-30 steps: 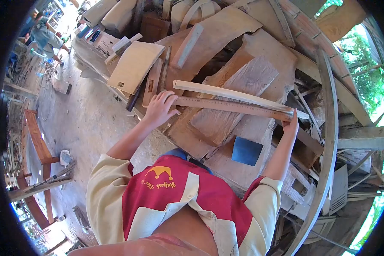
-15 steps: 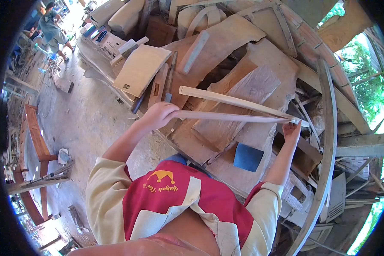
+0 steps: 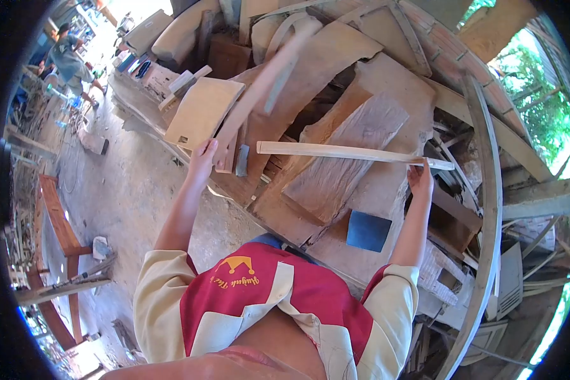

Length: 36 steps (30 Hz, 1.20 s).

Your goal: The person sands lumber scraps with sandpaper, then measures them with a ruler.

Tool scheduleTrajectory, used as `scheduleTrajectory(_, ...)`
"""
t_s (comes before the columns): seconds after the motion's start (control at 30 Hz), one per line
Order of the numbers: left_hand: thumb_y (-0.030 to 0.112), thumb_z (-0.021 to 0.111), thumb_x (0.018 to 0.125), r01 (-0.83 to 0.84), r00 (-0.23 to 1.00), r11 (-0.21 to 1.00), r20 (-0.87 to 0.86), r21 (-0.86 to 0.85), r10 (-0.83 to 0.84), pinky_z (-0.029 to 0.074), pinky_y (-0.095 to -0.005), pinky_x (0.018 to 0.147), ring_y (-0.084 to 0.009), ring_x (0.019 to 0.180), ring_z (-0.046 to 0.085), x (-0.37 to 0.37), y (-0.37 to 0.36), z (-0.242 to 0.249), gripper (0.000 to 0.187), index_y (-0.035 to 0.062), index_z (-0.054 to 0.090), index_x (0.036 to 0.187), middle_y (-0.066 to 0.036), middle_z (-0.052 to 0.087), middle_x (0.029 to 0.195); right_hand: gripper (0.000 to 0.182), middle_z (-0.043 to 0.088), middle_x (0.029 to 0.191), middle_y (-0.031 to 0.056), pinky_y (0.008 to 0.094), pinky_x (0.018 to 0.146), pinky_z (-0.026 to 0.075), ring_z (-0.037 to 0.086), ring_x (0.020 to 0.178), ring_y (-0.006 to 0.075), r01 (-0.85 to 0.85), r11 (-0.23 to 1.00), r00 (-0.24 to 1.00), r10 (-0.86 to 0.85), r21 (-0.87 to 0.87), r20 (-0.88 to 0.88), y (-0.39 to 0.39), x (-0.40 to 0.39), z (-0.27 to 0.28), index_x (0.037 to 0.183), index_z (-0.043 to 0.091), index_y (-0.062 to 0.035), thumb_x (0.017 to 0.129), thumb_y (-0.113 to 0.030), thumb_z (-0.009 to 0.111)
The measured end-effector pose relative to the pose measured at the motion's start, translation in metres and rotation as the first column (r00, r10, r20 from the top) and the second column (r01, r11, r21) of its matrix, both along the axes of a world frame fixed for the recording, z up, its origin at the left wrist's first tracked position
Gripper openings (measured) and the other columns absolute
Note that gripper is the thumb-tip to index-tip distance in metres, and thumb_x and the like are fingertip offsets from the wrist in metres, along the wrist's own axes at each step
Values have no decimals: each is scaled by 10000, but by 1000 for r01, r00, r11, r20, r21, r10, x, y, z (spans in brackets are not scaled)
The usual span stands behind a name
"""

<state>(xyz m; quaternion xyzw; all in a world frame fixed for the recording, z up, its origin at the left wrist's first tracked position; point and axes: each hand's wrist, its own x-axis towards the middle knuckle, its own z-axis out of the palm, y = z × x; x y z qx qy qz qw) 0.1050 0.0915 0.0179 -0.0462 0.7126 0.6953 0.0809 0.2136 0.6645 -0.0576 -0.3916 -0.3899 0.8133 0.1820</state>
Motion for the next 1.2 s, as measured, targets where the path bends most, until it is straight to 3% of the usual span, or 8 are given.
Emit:
scheduleTrajectory(0.23, 191, 417, 917, -242, 969, 970, 55, 29, 240, 490, -253, 522, -135, 658, 578, -22, 31, -43, 248, -28, 531, 935, -96, 599, 802, 221, 573, 867, 24, 329, 634, 423, 598, 806, 173, 3, 1000, 998, -1, -24, 70, -28, -4, 10, 978, 533, -139, 834, -301, 572)
scheduleTrajectory(0.37, 198, 425, 915, -145, 989, 989, 27, 18, 145, 486, -251, 518, -129, 639, 578, -30, 35, -58, 241, -18, 533, 931, -87, 600, 794, 218, 560, 837, 18, 332, 637, 418, 594, 805, 173, 34, 999, 996, -32, -17, 85, -32, -4, 12, 963, 533, -148, 824, -306, 590)
scheduleTrajectory(0.63, 310, 525, 867, 118, 960, 993, 255, -5, -113, 467, -227, 518, -116, 584, 579, -26, 38, -54, 263, 47, 542, 861, -28, 577, 728, 366, 594, 880, 11, 352, 643, 403, 599, 851, 163, -20, 999, 983, 28, -47, 179, -47, 3, 28, 934, 494, -142, 771, -448, 612)
scheduleTrajectory(0.73, 270, 526, 867, 151, 951, 988, 278, -43, -133, 478, -233, 502, -122, 566, 591, -24, 39, -49, 242, 28, 547, 864, -39, 578, 720, 359, 581, 849, 11, 351, 617, 411, 598, 807, 158, -43, 998, 980, 53, -52, 192, -47, -1, 21, 895, 502, -143, 750, -441, 640)
scheduleTrajectory(0.83, 272, 538, 859, 150, 956, 987, 262, -50, -132, 477, -224, 464, -122, 550, 589, -22, 40, -50, 249, 26, 542, 822, -48, 573, 714, 336, 540, 781, 26, 353, 614, 416, 572, 708, 158, 40, 997, 978, -27, -58, 205, -50, -5, 20, 963, 488, -155, 768, -378, 646)
scheduleTrajectory(0.97, 247, 574, 839, 195, 945, 978, 284, -78, -166, 474, -222, 422, -128, 509, 580, -18, 32, -56, 250, 10, 527, 776, -63, 566, 694, 340, 555, 801, 49, 351, 609, 416, 596, 731, 185, 47, 994, 984, -30, -95, 174, -50, -5, 20, 985, 471, -147, 786, -376, 624)
scheduleTrajectory(1.03, 206, 602, 816, 355, 907, 903, 326, -244, -268, 472, -232, 393, -140, 476, 576, -4, 27, -46, 253, -15, 506, 739, -87, 561, 673, 344, 560, 803, 52, 350, 610, 418, 606, 743, 191, 36, 996, 987, -23, -81, 158, -52, -3, 22, 990, 470, -143, 789, -379, 621)
scheduleTrajectory(1.2, 208, 627, 789, 395, 915, 756, 294, -522, -275, 480, -285, 412, -197, 469, 591, 19, 17, -34, 300, -57, 505, 722, -136, 567, 645, 361, 572, 791, 59, 340, 613, 420, 624, 763, 201, 15, 999, 990, -11, -33, 143, -56, 3, 22, 997, 470, -127, 793, -389, 614)
